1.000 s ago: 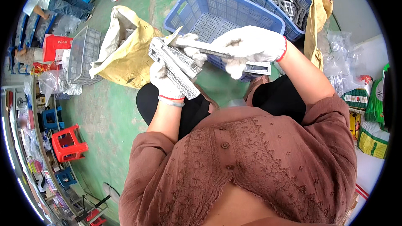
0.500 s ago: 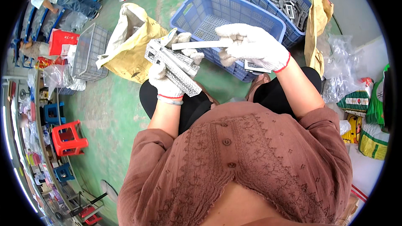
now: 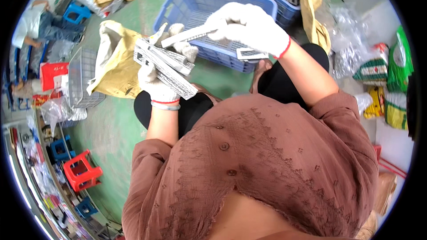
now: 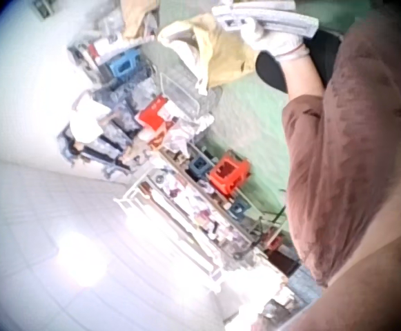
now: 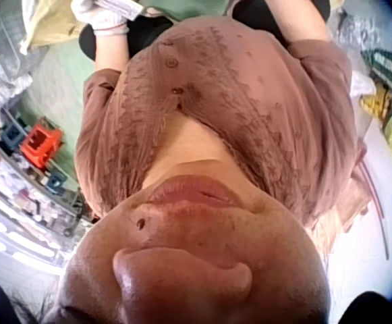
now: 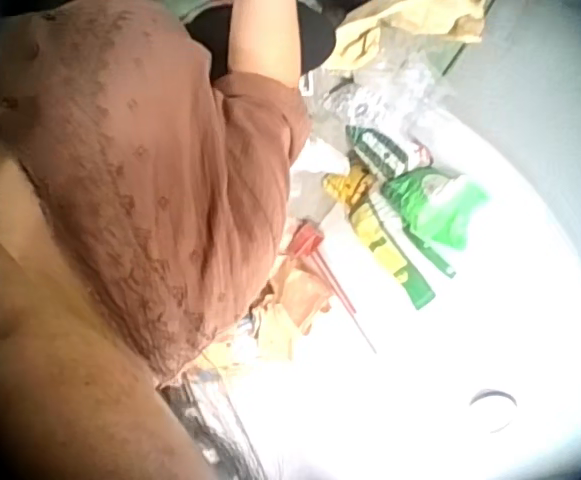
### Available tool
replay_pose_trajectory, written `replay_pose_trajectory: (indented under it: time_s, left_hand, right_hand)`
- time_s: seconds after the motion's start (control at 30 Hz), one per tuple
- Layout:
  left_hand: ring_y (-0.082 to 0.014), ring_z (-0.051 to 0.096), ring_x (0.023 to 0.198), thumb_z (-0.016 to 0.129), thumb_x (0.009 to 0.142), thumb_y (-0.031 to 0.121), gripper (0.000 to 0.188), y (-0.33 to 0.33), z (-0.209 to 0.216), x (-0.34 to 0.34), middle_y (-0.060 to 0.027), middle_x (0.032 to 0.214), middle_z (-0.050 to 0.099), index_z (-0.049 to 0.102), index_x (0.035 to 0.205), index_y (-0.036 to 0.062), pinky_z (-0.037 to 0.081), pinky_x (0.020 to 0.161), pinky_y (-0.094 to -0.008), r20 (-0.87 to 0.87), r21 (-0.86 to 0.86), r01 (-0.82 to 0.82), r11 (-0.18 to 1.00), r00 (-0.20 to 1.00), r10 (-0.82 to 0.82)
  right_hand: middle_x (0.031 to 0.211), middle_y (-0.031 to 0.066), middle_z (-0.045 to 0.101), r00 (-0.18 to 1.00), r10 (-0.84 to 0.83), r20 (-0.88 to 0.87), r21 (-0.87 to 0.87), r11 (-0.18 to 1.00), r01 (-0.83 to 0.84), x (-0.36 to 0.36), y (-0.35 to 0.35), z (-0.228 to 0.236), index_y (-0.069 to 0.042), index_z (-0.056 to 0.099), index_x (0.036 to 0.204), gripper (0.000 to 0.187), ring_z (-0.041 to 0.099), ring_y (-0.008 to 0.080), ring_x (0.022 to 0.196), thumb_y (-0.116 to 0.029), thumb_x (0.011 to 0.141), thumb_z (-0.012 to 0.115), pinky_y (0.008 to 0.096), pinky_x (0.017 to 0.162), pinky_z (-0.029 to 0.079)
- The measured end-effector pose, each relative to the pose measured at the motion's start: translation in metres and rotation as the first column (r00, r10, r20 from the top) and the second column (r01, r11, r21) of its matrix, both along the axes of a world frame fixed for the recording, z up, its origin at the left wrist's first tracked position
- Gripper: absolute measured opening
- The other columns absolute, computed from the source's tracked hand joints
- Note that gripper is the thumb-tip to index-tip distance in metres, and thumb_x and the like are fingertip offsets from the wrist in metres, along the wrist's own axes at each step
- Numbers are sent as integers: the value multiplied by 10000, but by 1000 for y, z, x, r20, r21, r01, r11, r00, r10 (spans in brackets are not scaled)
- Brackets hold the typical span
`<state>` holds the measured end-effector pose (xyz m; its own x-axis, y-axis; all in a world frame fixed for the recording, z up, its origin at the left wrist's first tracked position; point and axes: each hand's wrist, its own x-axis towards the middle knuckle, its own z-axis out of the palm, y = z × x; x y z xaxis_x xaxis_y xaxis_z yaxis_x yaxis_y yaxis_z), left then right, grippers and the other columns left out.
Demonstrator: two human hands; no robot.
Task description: The person sits on the floor and sorts small rectangular metal parts from a blue basket. They pick up the parts, inspect them, and place them into a plastic bag on the floor. The person repeats this process, handling the parts one by one or in small groups.
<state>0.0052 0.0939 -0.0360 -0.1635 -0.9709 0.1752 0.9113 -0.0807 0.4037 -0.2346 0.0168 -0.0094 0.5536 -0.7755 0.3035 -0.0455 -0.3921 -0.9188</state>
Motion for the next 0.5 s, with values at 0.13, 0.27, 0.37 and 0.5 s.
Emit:
replay_pose_trajectory:
  time_s: [0.13, 0.27, 0.37, 0.5]
  left_hand:
    - [-345, 522, 1098, 775, 672, 224, 826, -8, -5, -15, -268, 1398, 430, 447, 1362, -90, 433, 1007, -464, 5, 31, 25, 999, 1000, -25]
    - [-368, 539, 1072, 754, 709, 250, 737, -16, -18, -21, -295, 1408, 424, 497, 1312, -86, 457, 980, -498, -46, 52, 81, 995, 996, -79]
    - [-382, 555, 1037, 730, 746, 271, 716, -20, -35, -20, -306, 1390, 438, 495, 1321, -85, 482, 947, -513, -20, 107, 101, 989, 995, -99]
    - [-378, 564, 1003, 709, 782, 295, 775, -16, -39, -28, -319, 1331, 483, 423, 1354, -144, 516, 842, -468, 64, 203, 59, 977, 995, -73]
  right_hand:
    - [837, 47, 682, 988, -109, 107, 237, 968, 81, -43, -5, 3, -8, 705, 1024, 222, 630, 106, 716, -198, 910, 699, 246, 660, 540]
    - [916, 54, 665, 950, -307, 57, 437, 863, 253, -101, -6, -21, 10, 681, 1038, 206, 638, 150, 771, -153, 911, 686, 290, 730, 558]
    - [1022, 82, 677, 947, -321, 21, 594, 765, 247, -122, -5, -70, 26, 665, 1039, 178, 660, 223, 913, -92, 908, 645, 362, 854, 558]
    - [964, 94, 702, 925, -379, -1, 763, 598, 246, -97, 1, -123, 12, 719, 1023, 192, 647, 197, 888, -101, 873, 674, 335, 764, 533]
